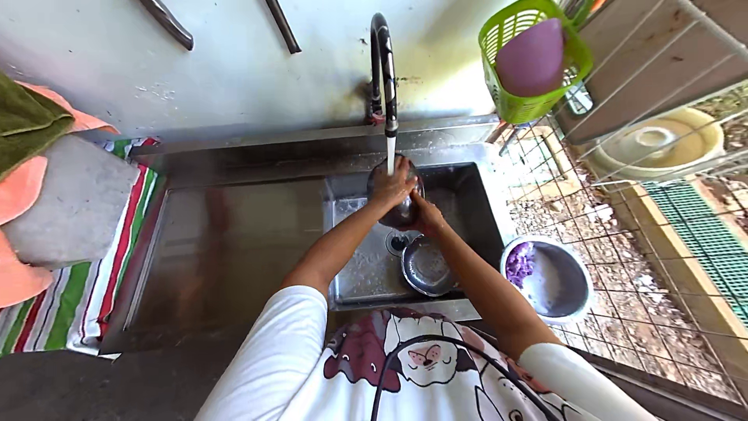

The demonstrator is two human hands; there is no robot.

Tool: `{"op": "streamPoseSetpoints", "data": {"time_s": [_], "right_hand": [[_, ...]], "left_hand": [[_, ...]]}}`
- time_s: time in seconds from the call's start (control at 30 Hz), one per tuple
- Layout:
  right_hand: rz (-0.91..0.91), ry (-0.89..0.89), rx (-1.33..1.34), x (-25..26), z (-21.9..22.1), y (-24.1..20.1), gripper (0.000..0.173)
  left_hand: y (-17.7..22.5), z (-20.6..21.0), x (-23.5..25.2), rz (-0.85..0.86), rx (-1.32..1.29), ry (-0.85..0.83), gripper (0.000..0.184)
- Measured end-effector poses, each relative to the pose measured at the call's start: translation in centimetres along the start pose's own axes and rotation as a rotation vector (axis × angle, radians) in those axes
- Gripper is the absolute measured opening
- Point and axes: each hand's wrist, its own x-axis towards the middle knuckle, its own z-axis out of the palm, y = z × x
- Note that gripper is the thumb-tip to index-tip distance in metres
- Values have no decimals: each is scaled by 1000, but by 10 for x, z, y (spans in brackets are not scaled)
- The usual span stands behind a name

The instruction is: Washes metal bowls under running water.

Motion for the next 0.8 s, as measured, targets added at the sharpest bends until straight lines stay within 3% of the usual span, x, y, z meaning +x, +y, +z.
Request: {"op": "streamPoseSetpoints", "data": {"time_s": [0.1,0.17,0.23,0.3,0.37,0.47,0.57,0.63,0.8], "right_hand": [[96,6,-1,-18,3,6,71],[124,9,39,-25,10,3,70],[138,-4,79,-25,17,-6,70],[113,-5,48,-19,23,-11,66],[2,2,-147,-14,36,-15,53],[-220,-76,-729,-17,56,-7,39],[-88,-327,-1045,-34,65,-21,42],[-33,-290,-935,-30,59,-40,41],[-258,-100,-465,30,61,-69,28]], "left_hand": [[-11,-10,4,-261,-191,-84,70],[-7,-6,-4,-200,-147,-95,64],[-6,3,-12,-22,-86,-27,56],[-18,11,-15,-25,-180,59,54],[-25,9,-21,-227,-464,61,64],[-38,16,-38,-500,-924,24,84],[-63,35,-61,-663,-1264,42,64],[-65,46,-75,-737,-1395,43,54],[-53,59,-94,-765,-1633,73,58]]}}
